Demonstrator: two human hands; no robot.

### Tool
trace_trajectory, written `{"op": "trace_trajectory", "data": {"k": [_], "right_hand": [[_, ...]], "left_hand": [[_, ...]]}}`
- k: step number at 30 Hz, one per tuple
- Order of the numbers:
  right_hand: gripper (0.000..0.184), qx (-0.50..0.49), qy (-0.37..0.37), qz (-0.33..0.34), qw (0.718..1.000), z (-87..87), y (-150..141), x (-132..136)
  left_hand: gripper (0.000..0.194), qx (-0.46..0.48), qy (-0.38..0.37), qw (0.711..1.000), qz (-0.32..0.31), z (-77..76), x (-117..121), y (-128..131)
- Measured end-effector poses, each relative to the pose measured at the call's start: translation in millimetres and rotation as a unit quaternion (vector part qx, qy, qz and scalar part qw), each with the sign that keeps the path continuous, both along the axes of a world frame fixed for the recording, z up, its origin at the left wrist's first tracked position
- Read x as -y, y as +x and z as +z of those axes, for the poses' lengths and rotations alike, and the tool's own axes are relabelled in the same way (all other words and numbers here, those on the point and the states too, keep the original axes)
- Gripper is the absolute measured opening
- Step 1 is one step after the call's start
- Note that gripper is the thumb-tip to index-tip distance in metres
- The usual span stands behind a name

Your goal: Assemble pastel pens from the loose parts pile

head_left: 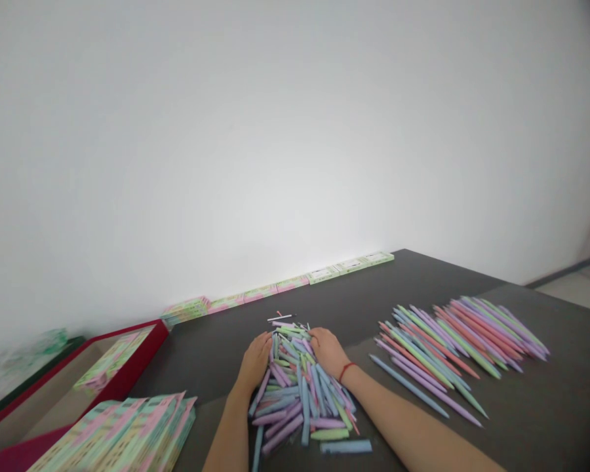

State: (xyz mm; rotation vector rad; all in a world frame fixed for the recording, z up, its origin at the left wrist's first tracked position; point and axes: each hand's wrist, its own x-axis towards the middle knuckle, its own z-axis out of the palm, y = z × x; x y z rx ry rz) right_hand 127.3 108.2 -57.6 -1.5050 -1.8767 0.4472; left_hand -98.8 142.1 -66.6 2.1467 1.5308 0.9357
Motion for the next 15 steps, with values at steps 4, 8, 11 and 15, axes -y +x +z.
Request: {"op": "trace_trajectory", "data": {"k": [4,8,11,15], "right_hand": [[0.023,-0.018,0.003,-0.017,1.0,0.4,-13.1,5.6],[0.035,-0.04,0.019,-0.006,0.999,1.9,-3.0,9.9],[0.04,-0.05,0.032,0.006,0.998,-0.3,26.2,17.1],[0.04,-0.044,0.029,0.026,0.998,-8.2,76.9,32.4]], "left_hand": [[0.027,0.055,-0.008,0.998,0.001,4.9,5.0,4.0],[0.03,0.12,-0.019,0.992,0.029,9.8,5.8,-5.6],[0.037,0.179,-0.028,0.981,0.065,8.5,2.8,-17.9],[0.042,0.259,-0.038,0.959,0.104,2.1,-2.2,-24.7]]}}
